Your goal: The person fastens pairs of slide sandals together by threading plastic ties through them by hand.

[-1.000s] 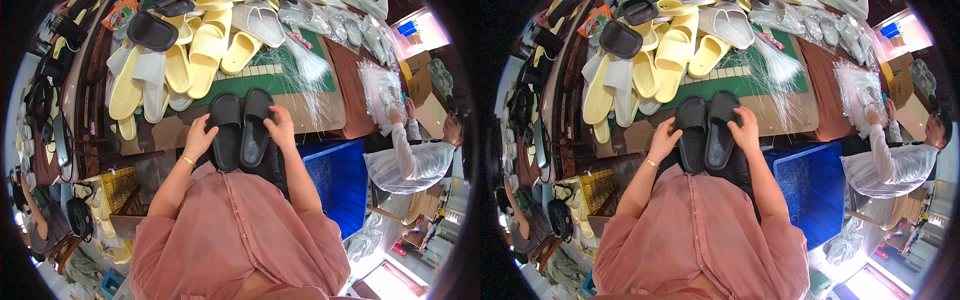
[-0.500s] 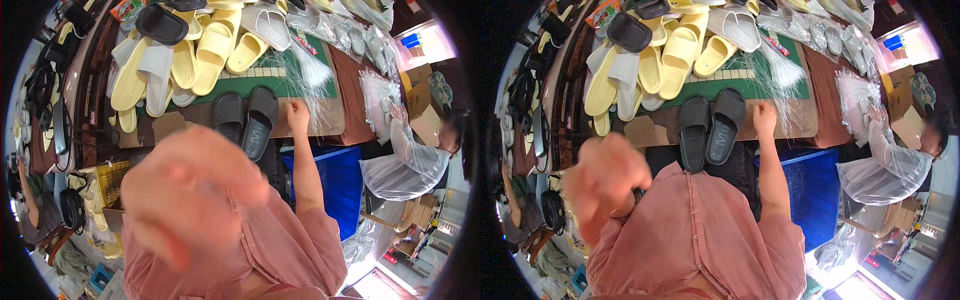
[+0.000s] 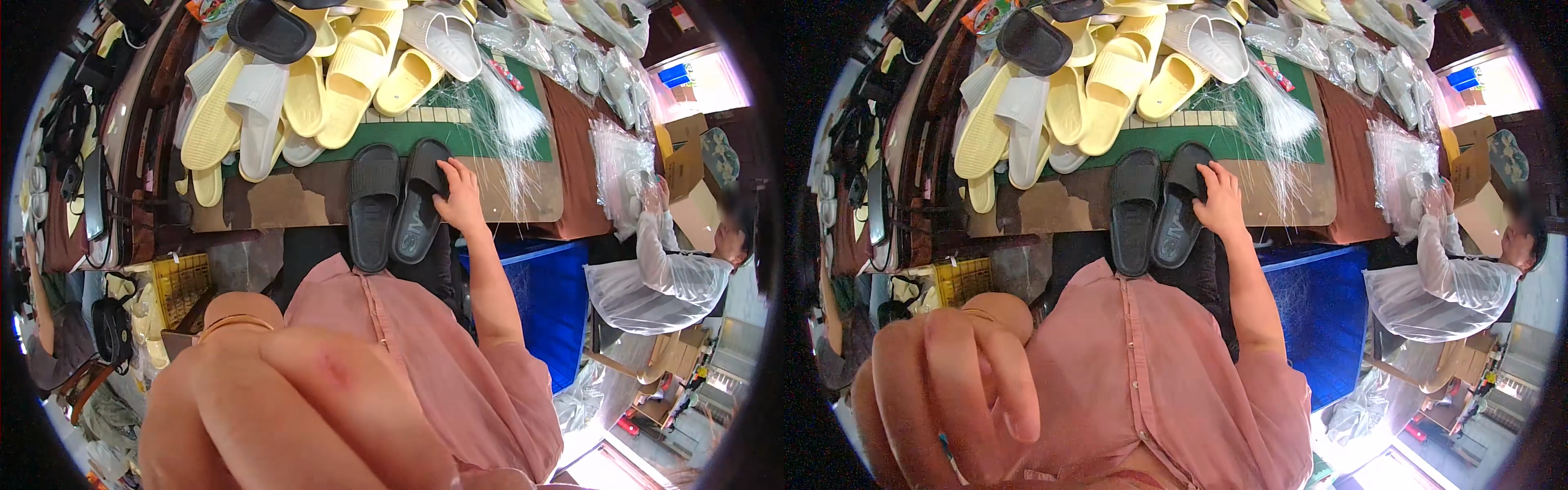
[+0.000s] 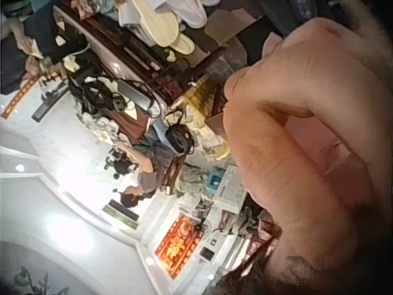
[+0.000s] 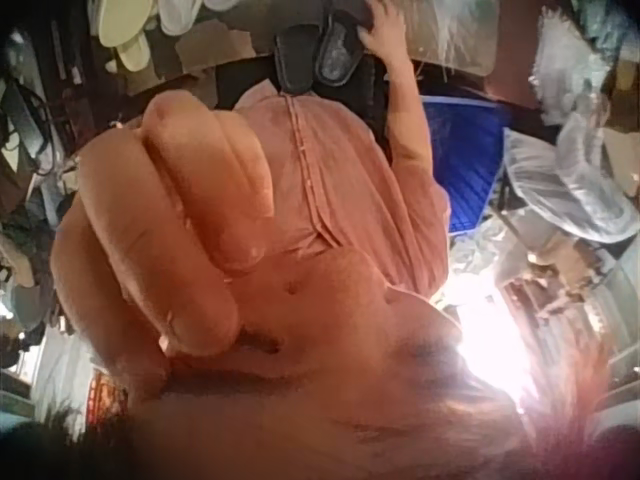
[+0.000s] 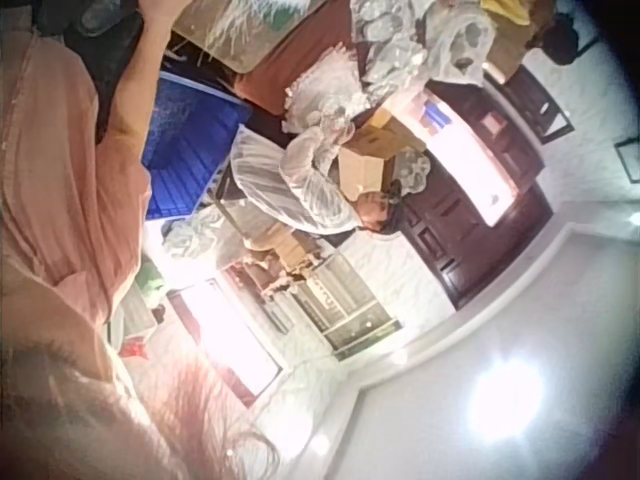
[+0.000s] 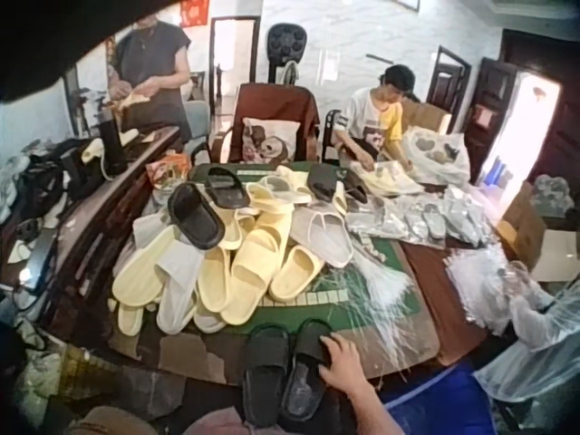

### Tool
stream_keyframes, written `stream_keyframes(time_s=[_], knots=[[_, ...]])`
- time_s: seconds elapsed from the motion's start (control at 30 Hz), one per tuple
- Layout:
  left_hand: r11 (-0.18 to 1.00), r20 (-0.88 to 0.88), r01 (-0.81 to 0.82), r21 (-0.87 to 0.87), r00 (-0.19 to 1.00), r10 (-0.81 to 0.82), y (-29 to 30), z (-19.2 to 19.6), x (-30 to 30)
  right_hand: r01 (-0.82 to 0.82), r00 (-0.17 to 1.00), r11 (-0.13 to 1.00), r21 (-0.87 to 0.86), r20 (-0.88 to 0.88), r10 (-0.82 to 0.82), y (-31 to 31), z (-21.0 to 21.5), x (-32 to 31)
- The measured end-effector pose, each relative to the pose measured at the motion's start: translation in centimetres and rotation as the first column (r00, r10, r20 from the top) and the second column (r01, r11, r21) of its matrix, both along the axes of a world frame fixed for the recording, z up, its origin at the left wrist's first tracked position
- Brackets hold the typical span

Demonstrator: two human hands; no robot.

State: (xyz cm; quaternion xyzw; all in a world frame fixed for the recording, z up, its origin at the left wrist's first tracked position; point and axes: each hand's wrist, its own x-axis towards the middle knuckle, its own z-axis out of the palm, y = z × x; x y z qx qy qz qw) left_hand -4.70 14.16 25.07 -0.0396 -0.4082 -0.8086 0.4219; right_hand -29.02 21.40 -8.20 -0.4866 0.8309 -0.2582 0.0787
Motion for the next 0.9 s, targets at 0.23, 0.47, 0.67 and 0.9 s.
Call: stream_keyframes(time_s=[0.23, 0.47, 0.67, 0.9], knots=[[0.963, 0.04, 0.235, -0.129, 0.972, -0.232, -2.5, 0.0, 1.4, -0.188, 0.974, 0.98, 0.069, 0.138, 0.177, 1.3, 0.9, 0.7], [0.993, 0.171, 0.115, -0.007, 0.979, -0.112, -1.1, 1.2, 1.8, 0.043, 0.946, 0.996, -0.08, 0.323, -0.015, 0.0, 0.6, -1.8], [0.975, 0.11, 0.208, -0.085, 0.974, -0.198, -2.1, 0.6, 2.5, 0.221, 0.97, 0.975, -0.018, 0.103, -0.218, -3.5, -3.2, -5.1], [0.835, -0.1, -0.012, -0.55, 0.994, -0.052, -6.2, -5.1, 1.2, 0.066, 0.986, 0.964, 0.256, -0.167, -0.023, -8.4, 0.8, -4.6]])
